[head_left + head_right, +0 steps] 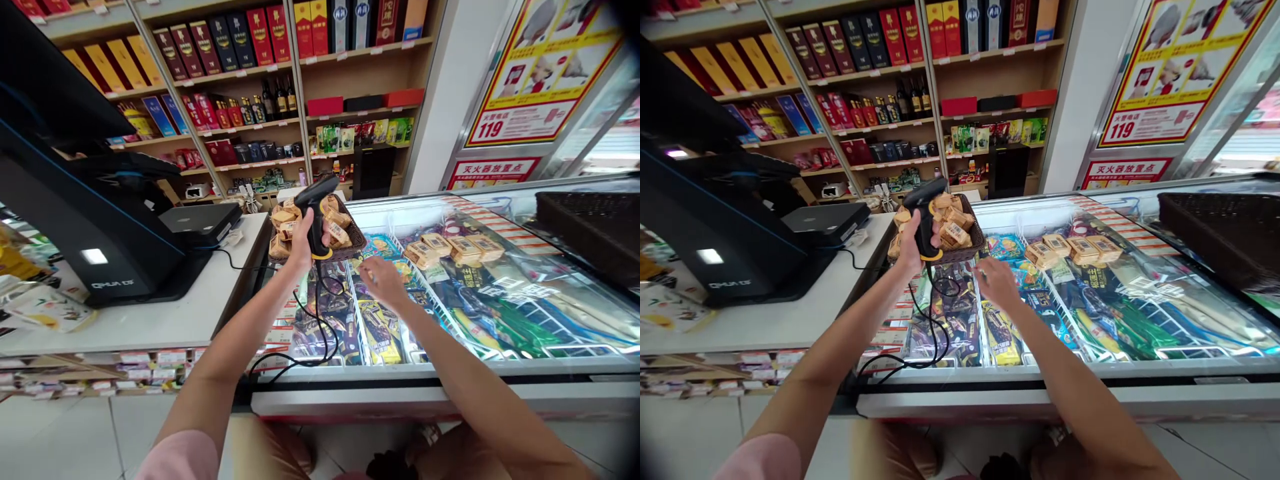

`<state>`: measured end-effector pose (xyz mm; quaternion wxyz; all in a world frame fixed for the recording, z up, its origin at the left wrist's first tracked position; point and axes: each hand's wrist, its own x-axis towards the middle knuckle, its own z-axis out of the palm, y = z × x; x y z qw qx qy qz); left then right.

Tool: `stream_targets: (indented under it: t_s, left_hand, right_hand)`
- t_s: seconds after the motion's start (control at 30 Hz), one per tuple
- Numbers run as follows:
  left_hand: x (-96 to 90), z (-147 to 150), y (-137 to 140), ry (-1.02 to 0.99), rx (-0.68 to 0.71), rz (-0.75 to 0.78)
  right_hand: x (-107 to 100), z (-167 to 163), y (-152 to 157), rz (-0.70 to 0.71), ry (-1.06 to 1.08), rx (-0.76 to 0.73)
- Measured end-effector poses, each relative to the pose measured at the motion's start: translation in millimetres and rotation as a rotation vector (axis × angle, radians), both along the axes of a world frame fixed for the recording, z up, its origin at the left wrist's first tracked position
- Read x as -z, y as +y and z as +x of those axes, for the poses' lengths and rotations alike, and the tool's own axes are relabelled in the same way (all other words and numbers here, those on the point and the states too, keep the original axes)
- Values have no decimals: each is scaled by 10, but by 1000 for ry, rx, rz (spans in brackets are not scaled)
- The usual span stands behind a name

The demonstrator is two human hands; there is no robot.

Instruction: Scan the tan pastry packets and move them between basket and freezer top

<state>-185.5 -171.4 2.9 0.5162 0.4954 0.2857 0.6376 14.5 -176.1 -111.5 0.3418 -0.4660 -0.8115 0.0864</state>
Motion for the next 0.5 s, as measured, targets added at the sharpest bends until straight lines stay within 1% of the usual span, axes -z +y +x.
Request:
stream_targets:
  t_s: [0.1, 0.13, 0.17, 0.2, 0.3, 0.37, 0.43, 0.5]
  left_hand:
    - [-274, -54, -240, -25, 13, -3]
    - [-343, -54, -313, -26, 20, 1]
    - [-398, -47, -381, -23, 26, 0]
    - [-438, -36, -440, -22, 31, -1]
    - [-484, 4, -568, -15, 43, -5]
    - [-474, 24, -607, -12, 56, 2]
    - [-447, 38, -615, 4, 63, 1]
    - [-408, 53, -596, 32, 52, 5]
  right_hand:
    - [13, -295, -349, -71, -83, -471]
    - [20, -369, -464, -98, -108, -594]
    - [30, -436, -573, -112, -132, -683]
    - [44, -500, -671, -105, -155, -741]
    - [111, -690, -882, 12, -254, -828]
    - [159, -795, -928, 102, -330, -840]
    - [183, -839, -884, 165, -364, -762]
    - [174, -792, -759, 199, -349, -606]
